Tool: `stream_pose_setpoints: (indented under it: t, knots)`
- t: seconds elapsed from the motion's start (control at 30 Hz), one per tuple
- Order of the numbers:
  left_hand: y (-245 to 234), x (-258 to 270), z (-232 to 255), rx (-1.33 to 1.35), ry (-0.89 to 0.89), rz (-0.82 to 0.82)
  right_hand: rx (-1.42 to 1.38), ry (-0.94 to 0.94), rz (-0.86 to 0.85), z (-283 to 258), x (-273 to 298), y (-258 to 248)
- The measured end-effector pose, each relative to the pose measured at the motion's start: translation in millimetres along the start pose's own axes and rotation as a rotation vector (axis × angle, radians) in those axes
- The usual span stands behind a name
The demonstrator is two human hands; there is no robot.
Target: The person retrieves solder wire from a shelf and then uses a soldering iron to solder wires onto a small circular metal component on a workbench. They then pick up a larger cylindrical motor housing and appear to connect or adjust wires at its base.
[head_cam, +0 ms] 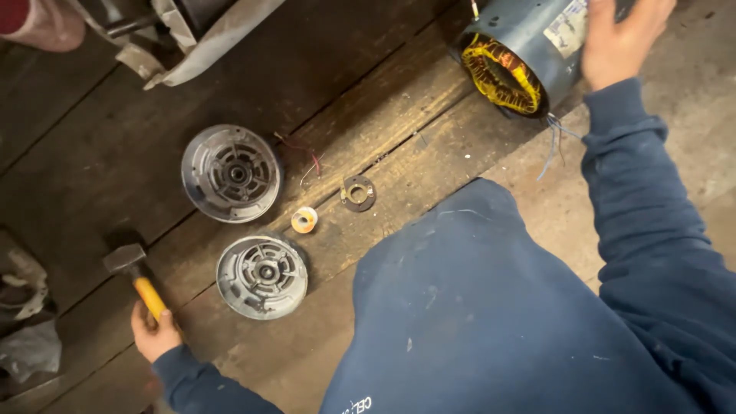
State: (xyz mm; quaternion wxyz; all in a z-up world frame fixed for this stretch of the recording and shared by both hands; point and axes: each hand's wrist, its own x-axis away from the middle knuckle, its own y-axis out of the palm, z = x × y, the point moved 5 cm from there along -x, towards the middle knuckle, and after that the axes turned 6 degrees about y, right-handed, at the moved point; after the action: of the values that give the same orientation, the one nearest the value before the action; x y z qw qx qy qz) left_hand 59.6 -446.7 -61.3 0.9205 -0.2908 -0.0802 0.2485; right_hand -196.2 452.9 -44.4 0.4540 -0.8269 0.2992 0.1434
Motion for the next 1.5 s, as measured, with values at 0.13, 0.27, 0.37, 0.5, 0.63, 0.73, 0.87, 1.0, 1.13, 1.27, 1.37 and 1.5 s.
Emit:
stream_pose_setpoints:
  t: [0.13, 0.27, 0.37, 0.5, 0.63, 0.73, 0.87, 1.0, 1.13, 1.27, 1.37, 1.5]
  knots:
    - [-7.1, -4.4, 25.7, -0.477, 0.044, 0.245, -0.382, 0.234, -0.139, 28.8, -3.7, 13.1]
    - [30.3, -5.3, 70.9, -0.318, 0.16, 0.53, -0.31, 0.111, -0.054, 2.9, -10.4, 2.8]
    - [163.1, -13.6, 171.8, -0.045, 0.319, 0.323, -0.489, 0.194, -0.188, -3.0, -22.2, 0.7]
    - [380.0, -8.1, 286.2, 0.469, 0.15, -0.403, -0.659, 0.221, -0.356, -5.9, -40.6, 2.7]
    - [563.2, -15.5, 353.7, 0.341, 0.248, -0.805, -0.698, 0.197, -0.421, -9.5, -45.8, -8.2]
    - [641.2, -31.9, 379.1, 0.374, 0.282, -0.842, -0.732, 0.256, -0.495, -4.4, -49.5, -5.8]
    - [674.9, -14.1, 378.5, 0.822, -0.072, -1.016, -0.898, 0.213, -0.53, -6.4, -51.3, -5.1]
    - [646.7, 17.1, 366.4, 1.063, -0.276, -1.041, -0.776, 0.012, -0.617, -7.8, -70.8, -1.5]
    - [588.4, 82.9, 356.5, 1.164, -0.122, -0.806, -0.818, -0.266, -0.95, -35.9, -109.4, 40.5]
    - [547.2, 156.7, 336.1, 1.207, -0.123, -0.59, -0.769, -0.46, -1.325, -89.0, -121.2, 102.1]
    - [533.1, 218.1, 321.1, 1.229, -0.235, -0.556, -0.628, -0.284, -1.554, -113.4, -96.3, 133.9]
    - [525.6, 248.4, 316.2, 0.927, -0.115, -0.477, -0.541, 0.055, -1.671, -109.4, -69.2, 163.9]
